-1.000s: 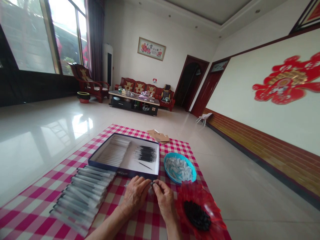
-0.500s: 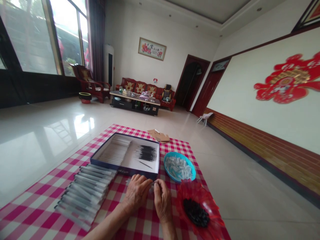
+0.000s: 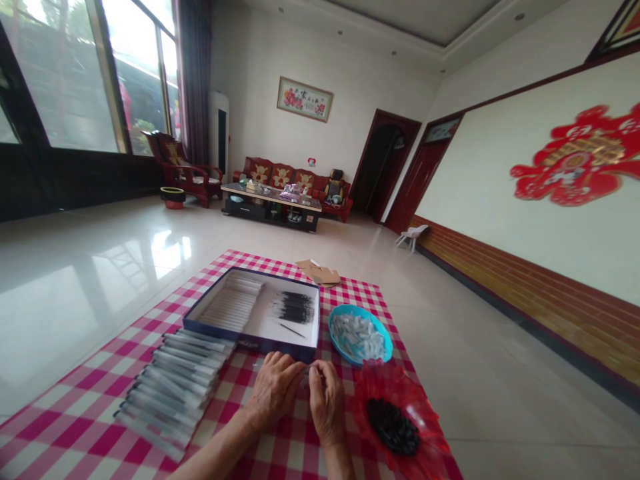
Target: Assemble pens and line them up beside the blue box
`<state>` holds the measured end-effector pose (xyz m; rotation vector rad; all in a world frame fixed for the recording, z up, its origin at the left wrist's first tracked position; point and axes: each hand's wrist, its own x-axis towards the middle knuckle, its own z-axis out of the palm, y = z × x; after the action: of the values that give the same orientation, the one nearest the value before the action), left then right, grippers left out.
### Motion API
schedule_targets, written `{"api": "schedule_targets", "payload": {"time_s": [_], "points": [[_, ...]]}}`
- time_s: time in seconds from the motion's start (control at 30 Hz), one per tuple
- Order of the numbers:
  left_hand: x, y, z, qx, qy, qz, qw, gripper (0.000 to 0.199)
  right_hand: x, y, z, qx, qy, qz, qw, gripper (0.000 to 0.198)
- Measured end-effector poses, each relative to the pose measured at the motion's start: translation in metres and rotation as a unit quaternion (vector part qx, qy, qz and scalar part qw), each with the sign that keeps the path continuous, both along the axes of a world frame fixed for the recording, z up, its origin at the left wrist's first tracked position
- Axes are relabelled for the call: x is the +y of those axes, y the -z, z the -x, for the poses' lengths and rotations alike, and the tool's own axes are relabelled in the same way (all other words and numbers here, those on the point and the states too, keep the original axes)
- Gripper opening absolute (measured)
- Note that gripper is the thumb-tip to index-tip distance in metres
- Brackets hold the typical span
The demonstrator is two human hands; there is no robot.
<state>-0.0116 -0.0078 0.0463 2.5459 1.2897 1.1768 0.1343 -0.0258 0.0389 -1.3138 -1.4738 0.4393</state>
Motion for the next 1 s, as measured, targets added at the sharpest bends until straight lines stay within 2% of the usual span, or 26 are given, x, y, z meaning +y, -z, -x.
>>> {"api": "schedule_targets", "payload": {"time_s": [0.13,0.37,0.6,1.0], "points": [[0.0,0.002,0.0,0.004,-0.001,0.015,1.0,0.022,0.002,0.004,-0.002,-0.02,-0.013,-0.004,1.0,0.024],[0.001,0.001,-0.001,0.011,0.005,0.039,0.999,0.023,0.009,0.015,-0.004,-0.02,0.014,-0.009,1.0,0.031],[0.002,0.002,0.0,0.012,-0.002,0.048,0.999,0.024,0.005,0.008,-0.004,-0.027,-0.012,-0.019,0.999,0.025],[0.001,0.001,0.0,0.014,0.002,0.042,0.999,0.021,0.007,0.012,-0.002,-0.016,-0.009,-0.009,1.0,0.031]]}}
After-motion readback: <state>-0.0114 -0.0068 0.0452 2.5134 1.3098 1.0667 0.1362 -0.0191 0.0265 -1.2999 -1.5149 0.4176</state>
